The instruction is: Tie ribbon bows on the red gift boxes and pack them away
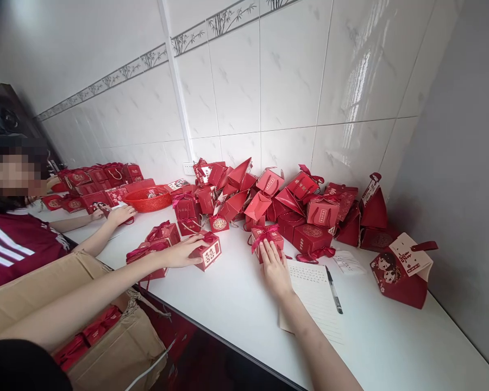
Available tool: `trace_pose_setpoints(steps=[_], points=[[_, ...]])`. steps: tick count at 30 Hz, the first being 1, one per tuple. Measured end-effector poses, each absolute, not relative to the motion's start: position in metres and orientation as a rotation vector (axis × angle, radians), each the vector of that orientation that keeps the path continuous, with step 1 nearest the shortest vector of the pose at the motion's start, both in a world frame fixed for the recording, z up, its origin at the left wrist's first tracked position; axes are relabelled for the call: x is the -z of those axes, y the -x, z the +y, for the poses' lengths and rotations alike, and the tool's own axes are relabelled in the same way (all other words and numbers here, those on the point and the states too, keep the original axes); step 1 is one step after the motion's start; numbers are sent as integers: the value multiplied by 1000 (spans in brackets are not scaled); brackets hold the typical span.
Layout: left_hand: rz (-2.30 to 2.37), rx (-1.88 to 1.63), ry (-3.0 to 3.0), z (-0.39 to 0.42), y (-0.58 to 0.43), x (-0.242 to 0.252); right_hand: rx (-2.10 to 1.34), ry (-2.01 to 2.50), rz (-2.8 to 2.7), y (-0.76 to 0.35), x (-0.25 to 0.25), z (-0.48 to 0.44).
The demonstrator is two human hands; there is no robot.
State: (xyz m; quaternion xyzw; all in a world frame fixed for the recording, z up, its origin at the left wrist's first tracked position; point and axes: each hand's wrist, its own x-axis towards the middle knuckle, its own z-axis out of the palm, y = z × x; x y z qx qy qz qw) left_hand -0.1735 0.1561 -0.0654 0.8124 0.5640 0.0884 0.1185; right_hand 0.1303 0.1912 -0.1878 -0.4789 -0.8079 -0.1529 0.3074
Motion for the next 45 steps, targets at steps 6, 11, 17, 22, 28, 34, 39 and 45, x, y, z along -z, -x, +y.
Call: trace_pose_setpoints(steps=[6,11,17,22,28,34,39,45], points=[[1667,-700,-2060,162,182,62,388,1298,-2094,-131,189,189],[1746,-727,-1878,170,188,77,394,1241,-2065,-131,177,183],[1541,-610,-1886,159,174,76,308,1326,-2118,-130,183,185],[1408,-568,-1884,152,154,65,165,1337,-2113,-132,187,187],[1336,-775,-1679,152,136,74,-531,1097,-1920,-124,154,162],[1375,-789,-1686,147,126,85,-1025,1046,-1947,-112,145,144],[1409,-715,-1695,143,119,81,-1300,939,-1972,-113,142,144],[1432,-680,-1828,145,101,72,-1484,925,-2029,-120,134,143]])
